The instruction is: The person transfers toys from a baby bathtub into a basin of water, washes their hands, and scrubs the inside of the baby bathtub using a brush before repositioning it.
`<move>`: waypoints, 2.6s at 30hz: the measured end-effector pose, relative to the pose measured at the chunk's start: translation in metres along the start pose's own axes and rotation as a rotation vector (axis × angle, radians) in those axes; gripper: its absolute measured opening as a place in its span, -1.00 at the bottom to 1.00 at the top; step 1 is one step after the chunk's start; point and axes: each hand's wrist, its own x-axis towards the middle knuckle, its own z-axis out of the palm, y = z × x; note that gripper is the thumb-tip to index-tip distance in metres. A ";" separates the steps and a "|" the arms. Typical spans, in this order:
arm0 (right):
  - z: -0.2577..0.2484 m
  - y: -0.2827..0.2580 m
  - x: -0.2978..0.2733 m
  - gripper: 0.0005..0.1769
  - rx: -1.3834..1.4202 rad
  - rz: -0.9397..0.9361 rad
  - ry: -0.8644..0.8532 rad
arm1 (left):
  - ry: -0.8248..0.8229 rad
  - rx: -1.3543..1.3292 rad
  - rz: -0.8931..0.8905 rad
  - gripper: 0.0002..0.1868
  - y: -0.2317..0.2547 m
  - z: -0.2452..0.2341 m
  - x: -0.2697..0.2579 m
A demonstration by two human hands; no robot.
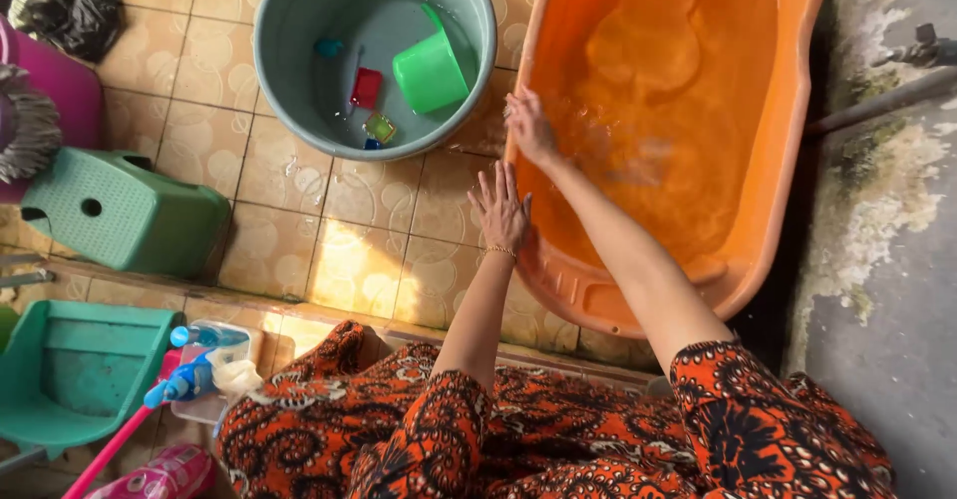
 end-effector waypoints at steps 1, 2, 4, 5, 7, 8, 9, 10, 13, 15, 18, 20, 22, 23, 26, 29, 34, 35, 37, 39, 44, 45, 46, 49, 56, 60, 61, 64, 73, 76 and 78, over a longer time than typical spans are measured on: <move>0.006 0.000 0.006 -0.25 -0.066 -0.101 -0.060 | -0.001 -0.005 0.005 -0.18 0.001 -0.001 0.000; 0.011 0.000 0.015 -0.13 -0.147 -0.047 -0.089 | -0.013 -0.014 -0.001 -0.19 0.001 -0.003 -0.001; 0.017 0.003 0.033 0.15 -0.308 0.061 -0.149 | -0.039 -0.035 -0.015 -0.19 0.002 -0.006 -0.001; 0.017 0.005 0.042 0.17 -0.265 0.112 -0.107 | -0.048 -0.027 -0.016 -0.19 0.003 -0.007 -0.001; 0.019 0.005 0.063 0.21 -0.174 0.212 -0.023 | -0.064 -0.005 -0.020 -0.21 0.001 -0.009 0.000; 0.024 0.005 0.061 0.19 -0.148 0.177 0.035 | -0.057 -0.006 -0.018 -0.21 0.000 -0.009 0.001; 0.028 0.004 0.055 0.18 -0.124 0.146 0.094 | -0.054 -0.009 -0.014 -0.20 0.001 -0.009 0.000; 0.030 0.003 0.051 0.16 -0.100 0.115 0.152 | -0.052 -0.011 -0.010 -0.20 0.000 -0.009 -0.002; 0.032 -0.006 0.015 0.10 0.000 0.240 0.088 | -0.058 0.010 -0.010 -0.22 0.000 -0.005 0.000; 0.034 -0.012 -0.026 0.05 0.273 0.519 -0.089 | -0.057 0.007 -0.002 -0.20 -0.001 -0.004 0.003; 0.027 -0.011 -0.062 0.14 0.622 0.839 -0.276 | -0.118 0.038 -0.008 -0.16 0.000 -0.006 0.004; 0.030 -0.011 -0.042 0.18 0.567 0.904 -0.269 | -0.135 0.056 -0.011 -0.14 0.001 -0.007 0.000; 0.030 -0.006 -0.011 0.20 0.522 0.952 -0.258 | -0.100 0.058 -0.004 -0.14 0.000 -0.007 0.000; 0.025 0.000 0.009 0.20 0.498 0.968 -0.248 | -0.083 0.028 0.002 -0.15 0.001 -0.006 0.001; 0.001 0.022 0.062 0.25 0.610 0.868 -0.202 | -0.046 -0.020 0.012 -0.18 -0.002 -0.001 0.001; -0.002 0.028 0.083 0.21 0.766 0.801 -0.120 | -0.042 -0.006 0.010 -0.19 -0.004 0.002 0.003; 0.023 0.014 0.012 0.03 0.806 0.674 0.083 | -0.034 -0.033 0.015 -0.21 -0.005 0.003 0.002; 0.026 0.009 -0.007 -0.03 0.871 0.851 0.067 | -0.027 -0.046 0.020 -0.21 -0.005 0.003 0.001; 0.030 -0.003 -0.049 -0.06 0.964 1.051 -0.038 | -0.016 -0.071 0.029 -0.22 -0.006 0.003 0.001; 0.027 -0.014 -0.094 -0.06 1.024 1.091 -0.213 | -0.020 -0.095 0.034 -0.21 -0.009 0.002 0.001; 0.000 -0.020 -0.141 -0.20 0.611 1.026 -0.759 | -0.040 -0.118 0.037 -0.22 -0.013 0.001 0.002; -0.006 -0.018 -0.149 -0.20 0.549 0.865 -0.874 | -0.039 -0.105 0.035 -0.22 -0.013 0.001 0.004; -0.014 -0.017 -0.160 -0.22 0.532 0.759 -0.854 | -0.038 -0.092 0.033 -0.23 -0.012 0.002 0.003; -0.035 -0.017 -0.185 -0.24 0.441 0.625 -0.815 | -0.048 -0.083 0.015 -0.22 -0.010 0.003 0.004; -0.106 -0.017 -0.171 -0.49 0.180 0.672 -1.044 | -0.041 -0.009 0.044 -0.18 0.000 -0.008 0.005; -0.126 -0.037 -0.093 -0.59 -0.019 0.226 -0.688 | -0.176 0.101 0.142 -0.13 -0.009 -0.031 0.023; -0.121 -0.051 -0.072 -0.70 -0.070 0.229 -0.565 | -0.242 0.160 0.186 -0.13 -0.023 -0.037 0.031; -0.093 -0.112 -0.012 -0.83 -0.163 0.356 -0.479 | 0.274 0.252 0.242 -0.44 -0.080 -0.066 0.070; 0.108 -0.322 0.062 -0.79 -0.418 -0.412 -0.603 | 0.273 0.217 -0.072 -0.85 -0.325 -0.304 0.032; 0.164 -0.389 0.052 -0.41 -0.289 -0.774 -0.621 | 0.362 0.265 -0.198 -0.79 -0.392 -0.345 -0.070; 0.195 -0.435 0.039 -0.42 -0.312 -0.744 -0.766 | 0.415 0.281 -0.312 -0.74 -0.439 -0.358 -0.131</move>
